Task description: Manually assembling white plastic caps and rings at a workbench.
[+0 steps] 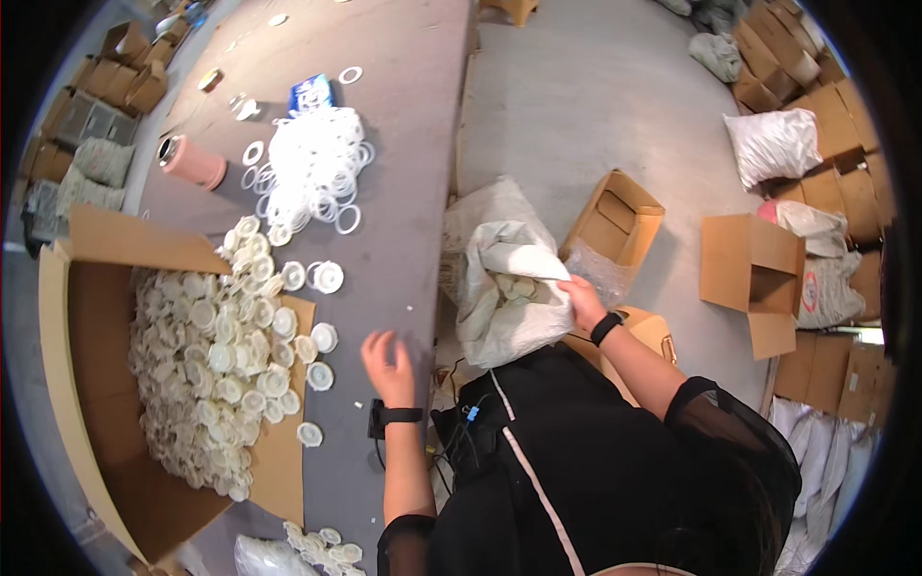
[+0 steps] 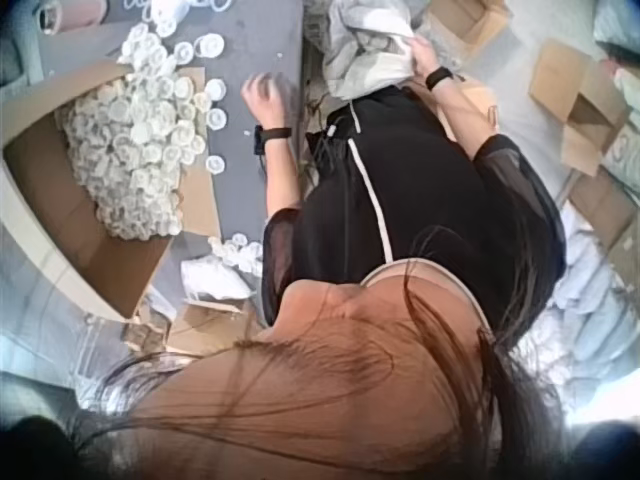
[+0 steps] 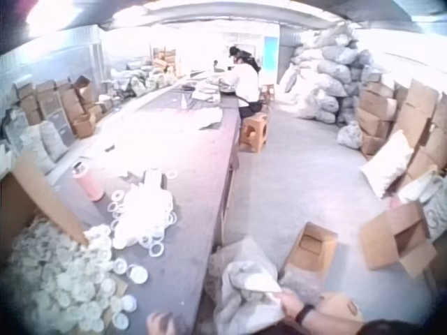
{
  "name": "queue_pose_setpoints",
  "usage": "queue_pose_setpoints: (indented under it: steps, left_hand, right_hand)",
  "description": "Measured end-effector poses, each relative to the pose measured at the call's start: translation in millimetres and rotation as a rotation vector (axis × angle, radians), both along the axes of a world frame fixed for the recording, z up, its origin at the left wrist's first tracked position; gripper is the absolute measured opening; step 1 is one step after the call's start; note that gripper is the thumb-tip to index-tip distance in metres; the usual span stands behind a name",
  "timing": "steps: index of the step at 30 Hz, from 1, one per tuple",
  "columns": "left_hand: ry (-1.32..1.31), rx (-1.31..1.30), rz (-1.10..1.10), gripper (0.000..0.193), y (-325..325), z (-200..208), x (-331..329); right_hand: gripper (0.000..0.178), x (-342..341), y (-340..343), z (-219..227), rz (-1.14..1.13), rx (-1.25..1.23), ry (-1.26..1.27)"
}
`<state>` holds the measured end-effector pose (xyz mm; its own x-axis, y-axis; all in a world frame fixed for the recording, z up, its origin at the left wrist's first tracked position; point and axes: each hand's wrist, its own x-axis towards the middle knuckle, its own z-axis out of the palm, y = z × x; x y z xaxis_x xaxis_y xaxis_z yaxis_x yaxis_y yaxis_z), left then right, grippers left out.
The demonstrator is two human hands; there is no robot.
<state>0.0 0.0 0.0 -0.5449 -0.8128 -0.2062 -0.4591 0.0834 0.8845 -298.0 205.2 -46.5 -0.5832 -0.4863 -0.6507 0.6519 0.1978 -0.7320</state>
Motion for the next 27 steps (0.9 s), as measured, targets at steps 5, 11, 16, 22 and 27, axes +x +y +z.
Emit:
queue_pose_setpoints:
  steps: [5, 11, 16, 22, 27]
  left_hand:
    - [-0.746, -0.664, 0.558, 0.034, -23.6, -7.5, 67.0]
    - [-0.630, -0.725, 0.539, 0.017, -27.7, -23.4, 131.5]
    - [-0.128, -0.611, 0.913, 0.014, -3.9, 12.8, 176.8]
    - [-0.100, -0.367, 1.479, 0.017, 79.8, -18.9, 347.2]
    - [-0.378, -0.464, 1.731, 0.041, 93.4, 5.6, 467.5]
  right_hand:
    - [0.024, -12.8, 0.5, -16.3, 0.028, -0.021, 0.002]
    - [0.023, -0.6, -7.0, -27.5, 0.124, 0.038, -0.016]
    - [0.024, -1.4, -8.7, -50.4, 0.203, 0.029, -0.075]
    - [0.021, -18.8, -19.3, -89.5, 0.227, 0.100, -0.094]
    - [0.020, -7.2, -25.8, -84.4, 0.238, 0.154, -0.032]
